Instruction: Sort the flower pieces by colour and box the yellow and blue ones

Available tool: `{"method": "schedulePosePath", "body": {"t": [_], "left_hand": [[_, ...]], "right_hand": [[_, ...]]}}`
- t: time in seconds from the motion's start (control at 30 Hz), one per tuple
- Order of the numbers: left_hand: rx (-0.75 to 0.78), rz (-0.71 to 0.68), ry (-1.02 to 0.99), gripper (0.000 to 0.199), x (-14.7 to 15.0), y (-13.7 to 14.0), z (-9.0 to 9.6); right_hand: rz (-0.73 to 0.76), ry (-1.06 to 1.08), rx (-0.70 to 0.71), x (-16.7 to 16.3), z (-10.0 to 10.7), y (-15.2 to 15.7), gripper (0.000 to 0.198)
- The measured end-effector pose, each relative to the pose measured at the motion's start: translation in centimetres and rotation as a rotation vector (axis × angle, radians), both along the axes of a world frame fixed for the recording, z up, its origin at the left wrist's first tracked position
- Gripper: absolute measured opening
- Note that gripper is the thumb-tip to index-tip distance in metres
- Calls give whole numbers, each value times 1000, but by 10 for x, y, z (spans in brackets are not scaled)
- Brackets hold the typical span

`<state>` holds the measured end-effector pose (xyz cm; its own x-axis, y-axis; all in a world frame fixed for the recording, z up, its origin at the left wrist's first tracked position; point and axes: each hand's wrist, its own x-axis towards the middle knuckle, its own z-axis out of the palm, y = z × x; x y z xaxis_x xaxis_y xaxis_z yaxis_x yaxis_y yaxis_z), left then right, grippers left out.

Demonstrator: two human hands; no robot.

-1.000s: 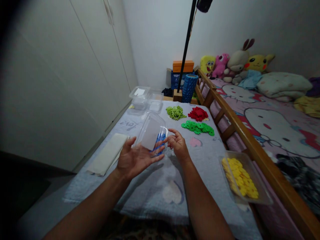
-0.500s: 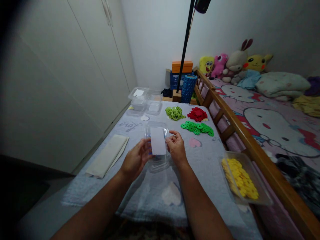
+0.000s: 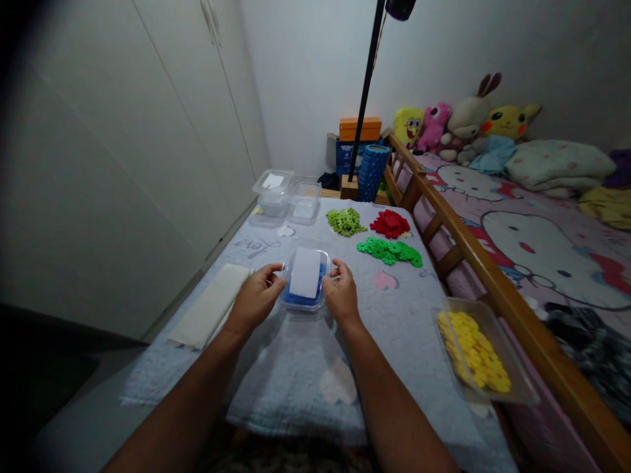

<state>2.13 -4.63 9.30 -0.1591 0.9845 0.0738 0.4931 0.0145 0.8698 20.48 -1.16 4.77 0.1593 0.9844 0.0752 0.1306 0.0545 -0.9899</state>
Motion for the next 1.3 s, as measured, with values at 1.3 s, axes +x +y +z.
{"method": "schedulePosePath", "body": {"t": [1.3], "left_hand": [[26,77,-9,42,2,1,-49]], "right_hand": [[119,-370,-39,4,0,-5,51]]}}
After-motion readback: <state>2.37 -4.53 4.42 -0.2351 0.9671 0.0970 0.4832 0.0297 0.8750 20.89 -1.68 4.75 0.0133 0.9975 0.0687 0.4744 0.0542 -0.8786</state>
